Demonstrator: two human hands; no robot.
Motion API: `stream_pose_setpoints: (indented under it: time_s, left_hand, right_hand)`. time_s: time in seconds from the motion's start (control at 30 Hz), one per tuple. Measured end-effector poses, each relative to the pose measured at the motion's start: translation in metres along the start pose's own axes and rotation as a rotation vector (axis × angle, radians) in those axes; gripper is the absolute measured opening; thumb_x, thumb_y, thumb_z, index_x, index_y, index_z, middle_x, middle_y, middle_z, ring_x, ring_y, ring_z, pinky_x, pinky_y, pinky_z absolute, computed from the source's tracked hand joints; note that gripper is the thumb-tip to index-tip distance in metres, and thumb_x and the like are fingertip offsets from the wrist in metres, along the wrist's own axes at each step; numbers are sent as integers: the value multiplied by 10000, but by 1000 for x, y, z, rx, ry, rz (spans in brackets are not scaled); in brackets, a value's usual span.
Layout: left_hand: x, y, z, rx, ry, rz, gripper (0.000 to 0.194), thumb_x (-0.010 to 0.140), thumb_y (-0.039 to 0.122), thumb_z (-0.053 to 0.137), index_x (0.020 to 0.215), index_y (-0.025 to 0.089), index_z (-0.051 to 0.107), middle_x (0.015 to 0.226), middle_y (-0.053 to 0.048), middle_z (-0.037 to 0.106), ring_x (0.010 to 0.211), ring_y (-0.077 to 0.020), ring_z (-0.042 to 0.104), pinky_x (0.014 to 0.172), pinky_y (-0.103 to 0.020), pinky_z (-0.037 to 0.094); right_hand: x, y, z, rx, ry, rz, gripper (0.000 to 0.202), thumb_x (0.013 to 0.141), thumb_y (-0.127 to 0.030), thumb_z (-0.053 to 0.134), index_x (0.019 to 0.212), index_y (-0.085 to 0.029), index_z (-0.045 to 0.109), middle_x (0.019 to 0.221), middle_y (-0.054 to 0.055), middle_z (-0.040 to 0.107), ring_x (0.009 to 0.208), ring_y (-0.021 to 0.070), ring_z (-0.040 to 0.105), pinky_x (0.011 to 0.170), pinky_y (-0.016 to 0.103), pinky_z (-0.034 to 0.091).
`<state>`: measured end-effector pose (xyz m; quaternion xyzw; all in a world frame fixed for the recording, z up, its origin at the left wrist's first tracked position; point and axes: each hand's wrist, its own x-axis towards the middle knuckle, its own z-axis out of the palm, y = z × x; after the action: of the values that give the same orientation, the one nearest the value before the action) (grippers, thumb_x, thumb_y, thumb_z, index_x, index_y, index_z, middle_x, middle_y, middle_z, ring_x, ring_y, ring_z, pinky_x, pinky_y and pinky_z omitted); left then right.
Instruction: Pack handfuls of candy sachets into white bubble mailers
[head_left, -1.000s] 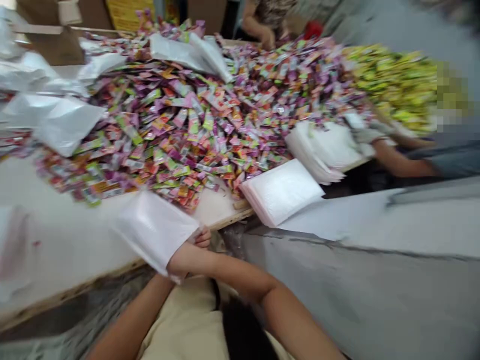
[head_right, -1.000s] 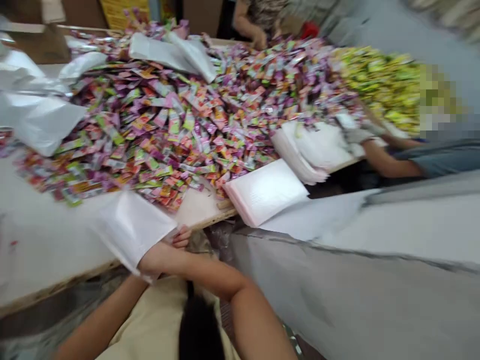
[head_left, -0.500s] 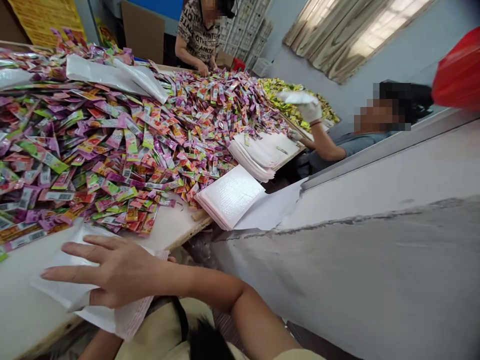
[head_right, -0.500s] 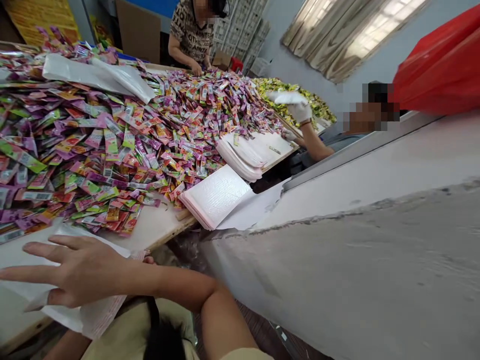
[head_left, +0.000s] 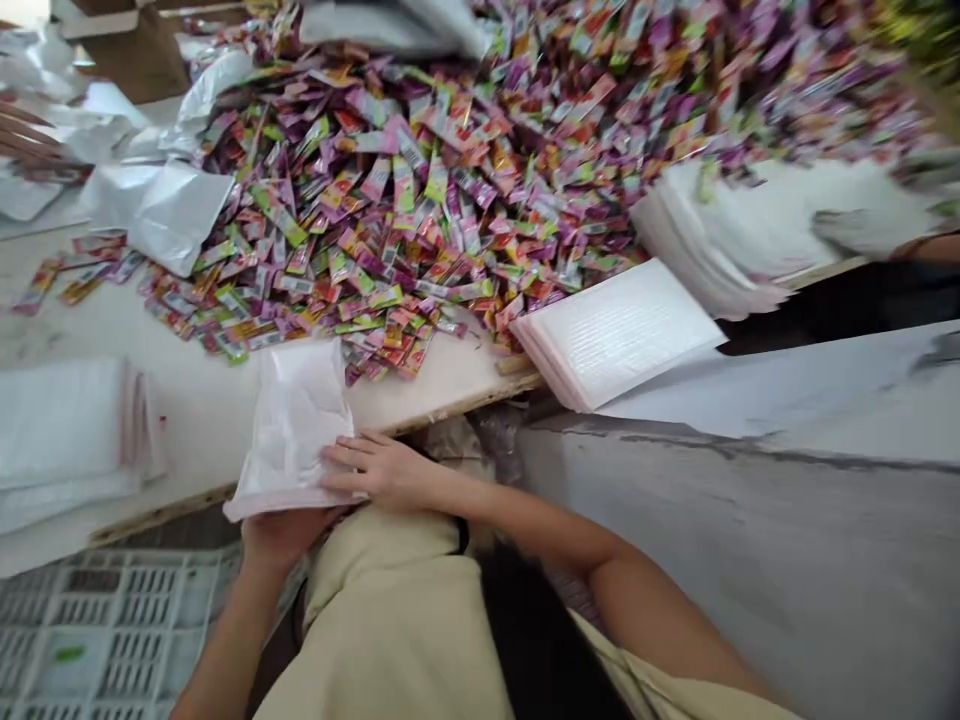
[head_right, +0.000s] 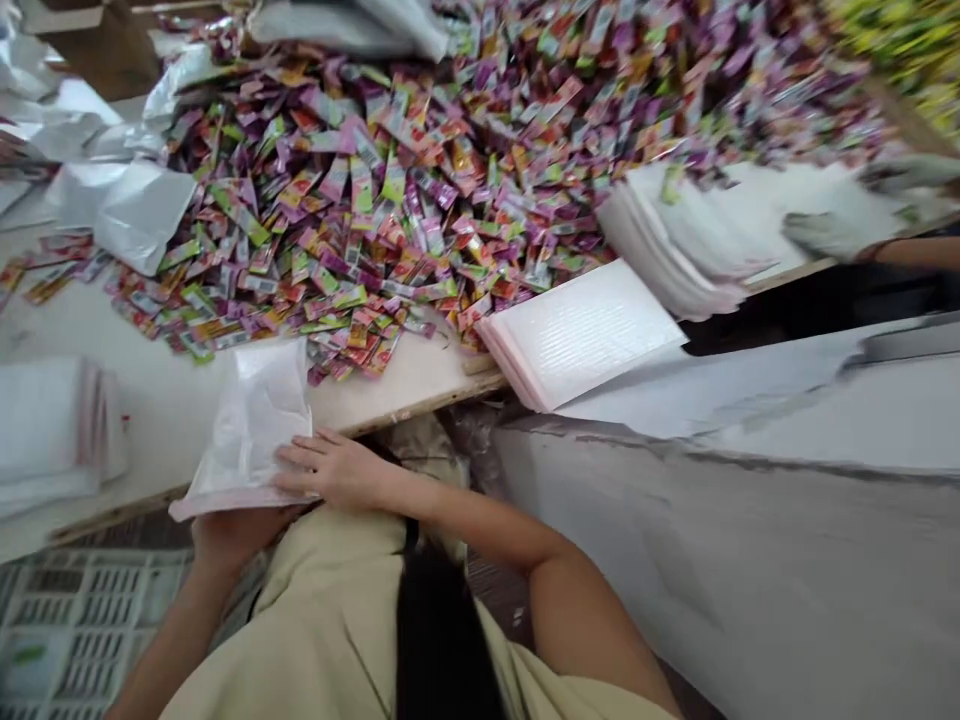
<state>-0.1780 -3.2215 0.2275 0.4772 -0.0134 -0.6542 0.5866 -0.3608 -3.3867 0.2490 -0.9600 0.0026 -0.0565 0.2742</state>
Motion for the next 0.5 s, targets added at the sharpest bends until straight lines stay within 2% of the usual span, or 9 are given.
stream_pose_setpoints:
  time_s: [0.03,0.1,0.17,0.23,0.3,0.4,0.47,0.5]
  left_hand:
    - [-6,3,-7,-24,23,-20,791,683,709,650,1362,323,530,1482,-82,473,1347,-421,411,1000,-637,452]
    - [-15,10,-19,-86,73,-51,805,635,613,707,1353,285,546,1433,-105,534,1322,-450,443,1002,-676,428]
    - [-21,18,-29,-142,132,-69,681,681,498,697,1291,212,592,1327,-147,616,1235,-434,539,986,-671,439]
    - [-25,27,-36,-158,187,-112,585,759,513,638,1210,141,632,1222,-191,667,1136,-418,613,936,-644,483]
    - [-23,34,-40,-111,260,-186,550,820,543,593,1123,89,664,1093,-211,707,1002,-390,675,844,-580,548]
    - [-14,38,-40,56,409,-211,295,829,355,675,928,79,704,814,-135,733,694,-248,691,663,-381,588]
    - [-8,35,-33,141,428,-194,144,781,220,732,813,82,703,688,-77,703,562,-162,627,592,-287,559]
    - [-5,33,-27,162,401,-199,131,762,198,751,784,79,700,669,-66,694,541,-142,609,582,-269,552]
  right_hand:
    - [5,-2,3,17,-3,-32,425,970,-166,432,1380,-209,537,1539,116,409,1416,252,381,1167,468,259]
    - [11,-2,10,57,-18,-61,369,967,-150,443,1293,-202,607,1487,109,482,1369,239,443,1155,466,283]
    - [8,2,14,107,-23,-20,326,955,-125,458,1201,-201,659,1422,100,554,1326,231,490,1148,479,293]
    - [-2,8,14,149,-18,68,321,935,-89,469,1149,-200,681,1375,94,596,1307,235,507,1143,516,288]
    - [-11,13,12,163,-12,132,329,904,-52,483,1112,-194,695,1340,94,621,1287,245,519,1136,539,285]
    - [-15,14,4,144,46,171,290,874,-38,505,1025,-165,717,1203,99,687,1149,245,585,1093,494,340]
    - [-9,7,-2,139,116,184,278,868,-36,510,1020,-150,713,1089,98,710,1034,232,603,1008,428,404]
    - [-5,2,-4,142,150,186,280,869,-37,510,1035,-146,707,1050,96,710,998,227,599,961,400,422]
